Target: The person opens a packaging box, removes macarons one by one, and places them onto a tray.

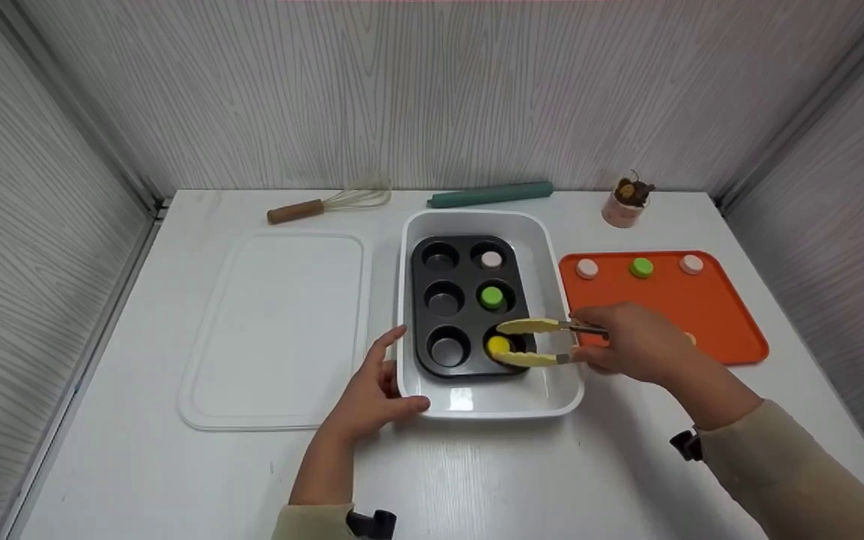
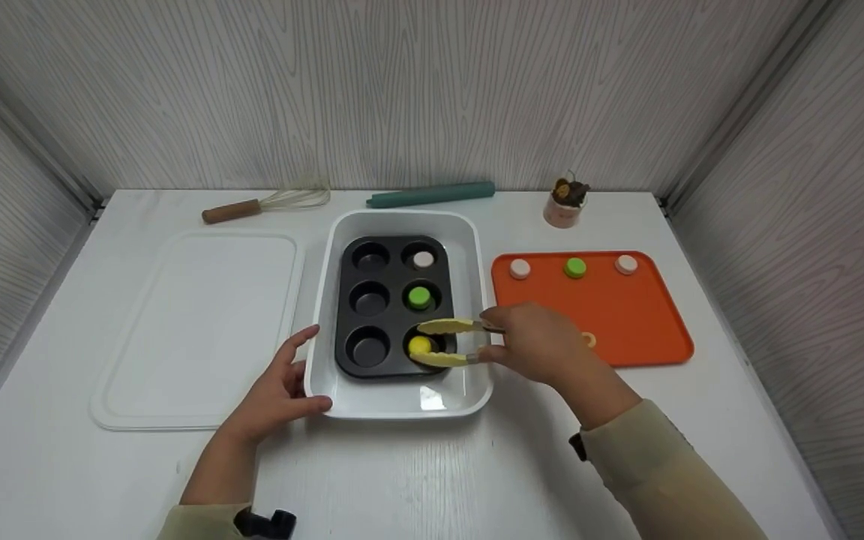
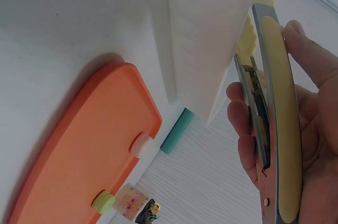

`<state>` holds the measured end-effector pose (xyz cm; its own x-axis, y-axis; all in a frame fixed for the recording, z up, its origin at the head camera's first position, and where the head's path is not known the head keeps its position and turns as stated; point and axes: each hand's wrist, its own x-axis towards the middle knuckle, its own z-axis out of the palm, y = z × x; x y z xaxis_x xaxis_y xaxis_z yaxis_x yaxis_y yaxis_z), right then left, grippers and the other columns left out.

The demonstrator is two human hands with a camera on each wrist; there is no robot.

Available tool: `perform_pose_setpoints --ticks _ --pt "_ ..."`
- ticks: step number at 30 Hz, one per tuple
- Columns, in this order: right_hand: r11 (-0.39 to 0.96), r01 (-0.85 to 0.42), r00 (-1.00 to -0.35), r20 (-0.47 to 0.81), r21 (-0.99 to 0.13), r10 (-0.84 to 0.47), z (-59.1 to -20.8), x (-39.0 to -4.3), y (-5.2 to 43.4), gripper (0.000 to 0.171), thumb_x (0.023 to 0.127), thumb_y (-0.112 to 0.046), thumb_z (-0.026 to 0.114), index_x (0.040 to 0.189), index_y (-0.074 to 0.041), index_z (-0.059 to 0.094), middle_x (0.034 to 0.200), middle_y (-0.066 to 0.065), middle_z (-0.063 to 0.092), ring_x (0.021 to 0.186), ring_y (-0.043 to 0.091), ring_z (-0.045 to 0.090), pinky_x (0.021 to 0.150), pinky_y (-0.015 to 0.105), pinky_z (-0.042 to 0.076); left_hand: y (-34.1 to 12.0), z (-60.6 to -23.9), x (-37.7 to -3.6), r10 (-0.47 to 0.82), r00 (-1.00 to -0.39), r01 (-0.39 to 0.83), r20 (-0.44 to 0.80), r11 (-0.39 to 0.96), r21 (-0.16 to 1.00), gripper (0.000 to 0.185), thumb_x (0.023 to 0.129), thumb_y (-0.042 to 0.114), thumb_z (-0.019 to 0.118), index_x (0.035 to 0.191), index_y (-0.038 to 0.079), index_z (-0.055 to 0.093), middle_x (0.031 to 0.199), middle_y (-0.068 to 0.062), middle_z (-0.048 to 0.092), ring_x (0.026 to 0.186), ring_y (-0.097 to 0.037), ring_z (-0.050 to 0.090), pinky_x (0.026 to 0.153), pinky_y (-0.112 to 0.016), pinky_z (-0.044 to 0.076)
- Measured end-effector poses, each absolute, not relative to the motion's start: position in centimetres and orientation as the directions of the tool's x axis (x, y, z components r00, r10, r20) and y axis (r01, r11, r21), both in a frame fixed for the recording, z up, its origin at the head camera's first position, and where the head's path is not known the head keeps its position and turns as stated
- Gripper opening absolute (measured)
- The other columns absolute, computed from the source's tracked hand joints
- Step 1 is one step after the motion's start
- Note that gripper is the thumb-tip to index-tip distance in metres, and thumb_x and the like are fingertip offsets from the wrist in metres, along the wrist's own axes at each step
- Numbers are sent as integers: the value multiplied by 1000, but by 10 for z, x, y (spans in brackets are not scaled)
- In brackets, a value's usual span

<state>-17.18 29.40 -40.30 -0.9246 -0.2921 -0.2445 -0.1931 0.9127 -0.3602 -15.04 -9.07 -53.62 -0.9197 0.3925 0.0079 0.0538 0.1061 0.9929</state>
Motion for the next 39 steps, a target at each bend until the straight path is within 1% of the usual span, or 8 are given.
perform_pose_setpoints --ticks 2,7,10,17,23,30,33,39 --pt "913 -213 -920 -243 -349 -308 -401 -174 293 53 92 -32 86 137 -10 70 107 3 74 88 23 64 74 39 59 -91 -536 -150 396 -918 53 8 104 993 110 80 15 93 167 20 26 80 -4 61 66 -13 54 62 -27 45" --pt "913 -264 -912 -227 -312 -341 -399 -180 291 52 91 -31 87 136 -9 72 118 8 76 99 26 67 89 50 59 -91 -538 -151 395 -919 56 10 104 993 110 81 16 93 167 21 26 80 -3 62 66 -12 55 62 -26 45" --pt "918 -265 -908 -246 -294 -341 -397 -183 287 53 91 -31 87 136 -10 72 119 9 76 100 26 68 90 50 59 -92 -538 -152 395 -919 56 12 99 994 108 81 16 93 167 19 27 79 -3 62 66 -12 55 62 -26 45" --pt "937 -279 -907 -263 -209 -329 -393 -186 276 56 89 -33 88 139 -12 71 120 7 76 96 23 67 83 47 59 -91 -538 -151 387 -922 57 8 114 992 110 80 18 94 167 22 27 78 -2 60 66 -12 53 63 -26 44" --pt "934 -284 -912 -239 -218 -333 -398 -185 273 54 89 -30 89 137 -12 72 118 5 77 94 23 67 85 45 59 -91 -537 -151 383 -924 52 -2 130 990 110 79 18 94 167 23 27 77 -2 59 65 -12 52 62 -26 43" --pt "942 -238 -915 -270 -236 -299 -403 -182 273 53 92 -33 86 139 -15 72 116 6 76 82 21 63 65 32 55 -91 -537 -150 395 -919 46 4 96 994 109 80 14 93 167 18 27 80 -3 62 66 -13 54 62 -26 44" --pt "939 -247 -917 -254 -241 -306 -406 -180 273 51 92 -33 86 138 -15 72 117 6 76 84 22 64 67 32 56 -92 -538 -150 393 -920 49 10 90 995 109 81 14 93 167 16 26 81 -4 63 66 -13 55 62 -26 45" --pt "937 -255 -929 -209 -238 -306 -410 -177 276 49 92 -33 86 137 -16 73 118 5 77 88 23 64 71 35 58 -91 -539 -152 406 -914 58 25 69 996 109 81 14 92 167 17 25 92 -15 70 71 -14 61 66 -27 49"
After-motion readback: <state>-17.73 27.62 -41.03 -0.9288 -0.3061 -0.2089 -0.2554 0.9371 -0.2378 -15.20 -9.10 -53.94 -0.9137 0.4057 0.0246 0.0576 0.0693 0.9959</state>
